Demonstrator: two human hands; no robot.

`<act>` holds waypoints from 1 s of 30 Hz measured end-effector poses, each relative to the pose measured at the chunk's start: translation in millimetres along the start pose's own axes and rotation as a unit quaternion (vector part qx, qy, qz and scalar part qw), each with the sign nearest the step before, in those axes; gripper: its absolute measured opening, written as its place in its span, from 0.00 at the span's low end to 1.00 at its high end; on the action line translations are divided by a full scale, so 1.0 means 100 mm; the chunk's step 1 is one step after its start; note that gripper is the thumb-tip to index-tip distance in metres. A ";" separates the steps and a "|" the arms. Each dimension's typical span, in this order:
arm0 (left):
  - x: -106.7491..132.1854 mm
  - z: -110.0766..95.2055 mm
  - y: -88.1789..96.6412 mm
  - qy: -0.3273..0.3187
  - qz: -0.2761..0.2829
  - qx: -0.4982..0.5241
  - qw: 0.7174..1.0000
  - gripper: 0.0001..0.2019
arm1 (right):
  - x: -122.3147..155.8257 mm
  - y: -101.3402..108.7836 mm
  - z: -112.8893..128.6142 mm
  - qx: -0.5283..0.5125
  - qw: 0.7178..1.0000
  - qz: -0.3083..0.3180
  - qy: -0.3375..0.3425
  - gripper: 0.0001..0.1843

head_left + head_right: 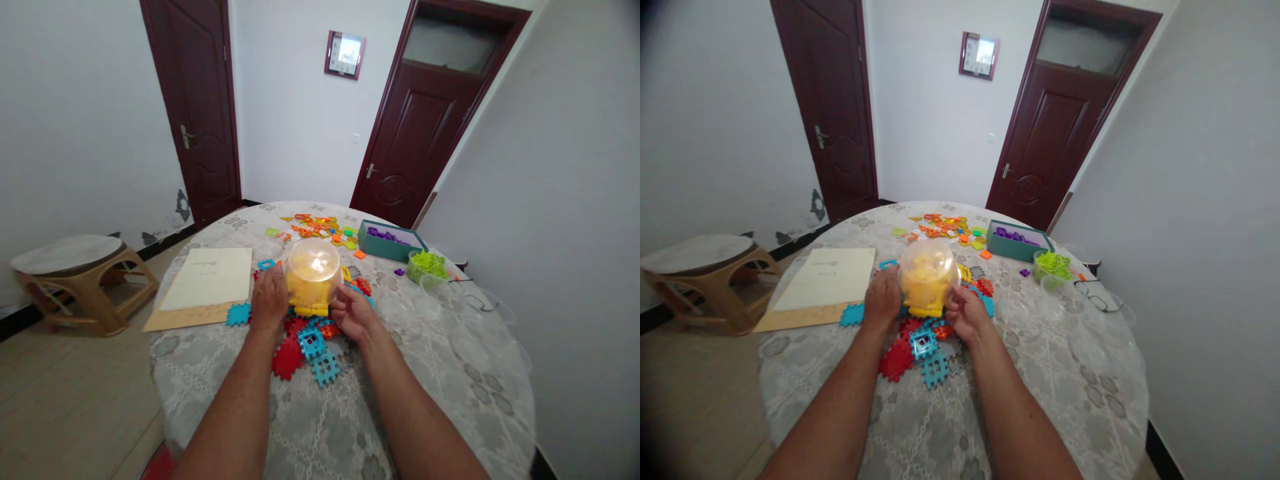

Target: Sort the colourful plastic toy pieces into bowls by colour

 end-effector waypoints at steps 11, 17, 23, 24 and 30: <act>0.04 -0.37 0.13 -0.077 -0.035 -0.022 0.996 0.20 | 0.17 -0.14 0.29 -0.082 0.994 0.059 0.051 0.09; 0.16 -0.65 0.06 -0.138 0.023 -0.060 0.988 0.19 | 0.55 -0.37 1.08 0.020 0.972 0.049 0.229 0.12; 0.14 -0.63 0.02 -0.140 0.055 -0.085 0.985 0.14 | 0.93 -0.46 2.37 0.376 0.794 -0.098 0.468 0.15; 0.13 -0.61 0.02 -0.139 0.055 -0.087 0.985 0.13 | 0.95 -0.46 2.53 0.444 0.746 -0.126 0.480 0.15; 0.12 -0.55 0.01 -0.134 0.044 -0.093 0.986 0.13 | 0.70 -0.34 2.94 0.724 0.486 -0.186 0.452 0.11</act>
Point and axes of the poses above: each hand's wrist, its own x-axis away from the middle knuckle, its own y-axis out of the back of the hand, z = x × y, the point moved 8 cm from there along -x, towards the middle knuckle, and after that the axes turned 6 degrees about -x, right-handed, at the moved point
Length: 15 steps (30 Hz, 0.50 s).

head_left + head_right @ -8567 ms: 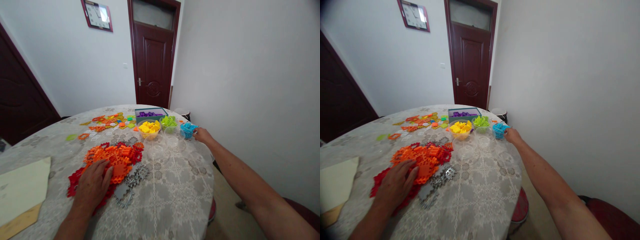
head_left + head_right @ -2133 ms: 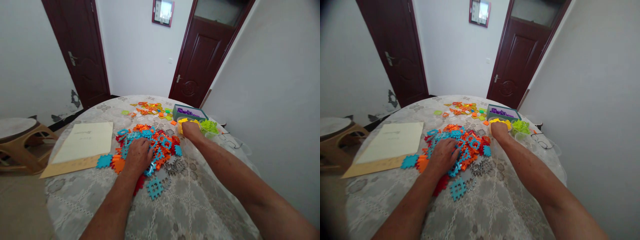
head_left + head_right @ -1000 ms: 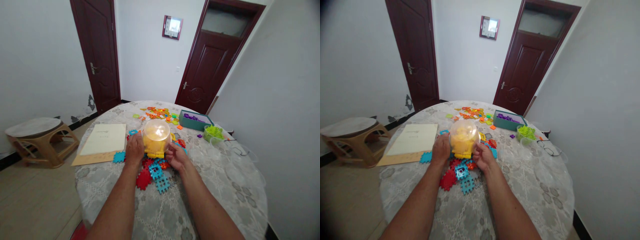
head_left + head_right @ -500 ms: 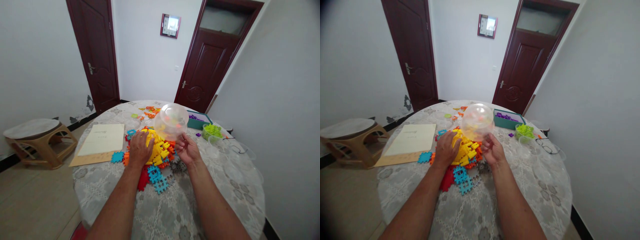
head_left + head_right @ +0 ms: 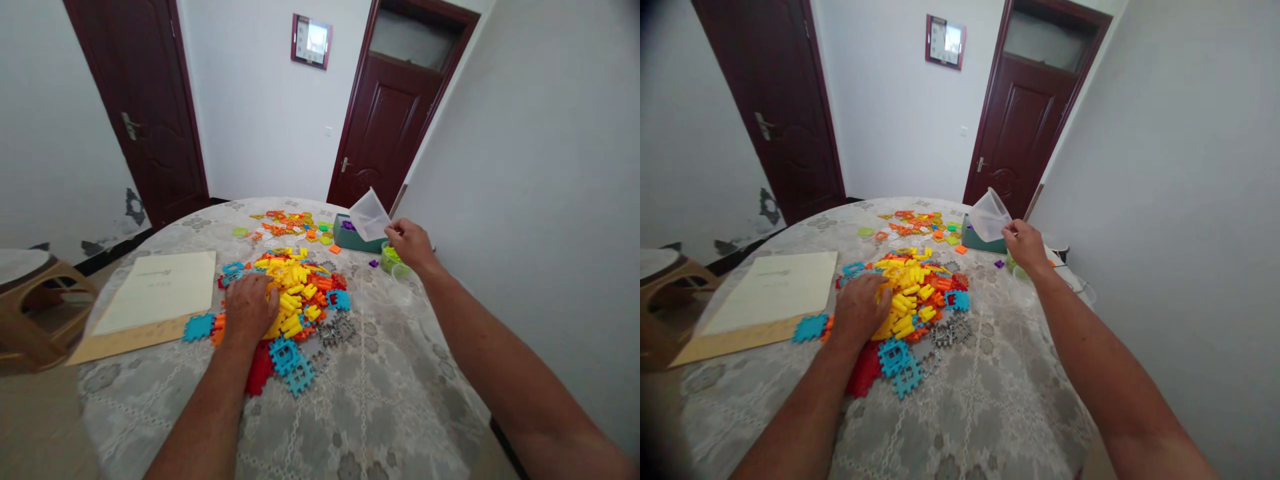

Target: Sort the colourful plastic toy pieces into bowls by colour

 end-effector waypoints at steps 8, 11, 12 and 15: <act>0.00 0.06 -0.06 -0.001 -0.006 -0.018 1.000 0.17 | -0.02 -0.56 -0.30 0.122 0.986 0.117 0.013 0.08; -0.03 0.02 0.02 0.005 -0.015 0.009 1.000 0.17 | -0.04 -0.62 -0.27 0.102 0.988 0.117 -0.012 0.07; -0.04 -0.01 0.07 0.009 -0.024 0.027 0.999 0.18 | -0.03 -0.63 -0.19 0.087 0.990 0.114 -0.007 0.07; -0.06 -0.07 0.26 0.036 -0.056 0.090 0.994 0.23 | 0.14 -0.70 0.31 0.015 0.989 0.123 0.077 0.07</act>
Point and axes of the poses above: each hand's wrist, its own x-axis away from the middle knuckle, its own y-axis out of the back of the hand, z = x × y, the point moved 8 cm from there along -x, towards the middle knuckle, and after that the axes turned 6 degrees about -x, right-handed, at the moved point
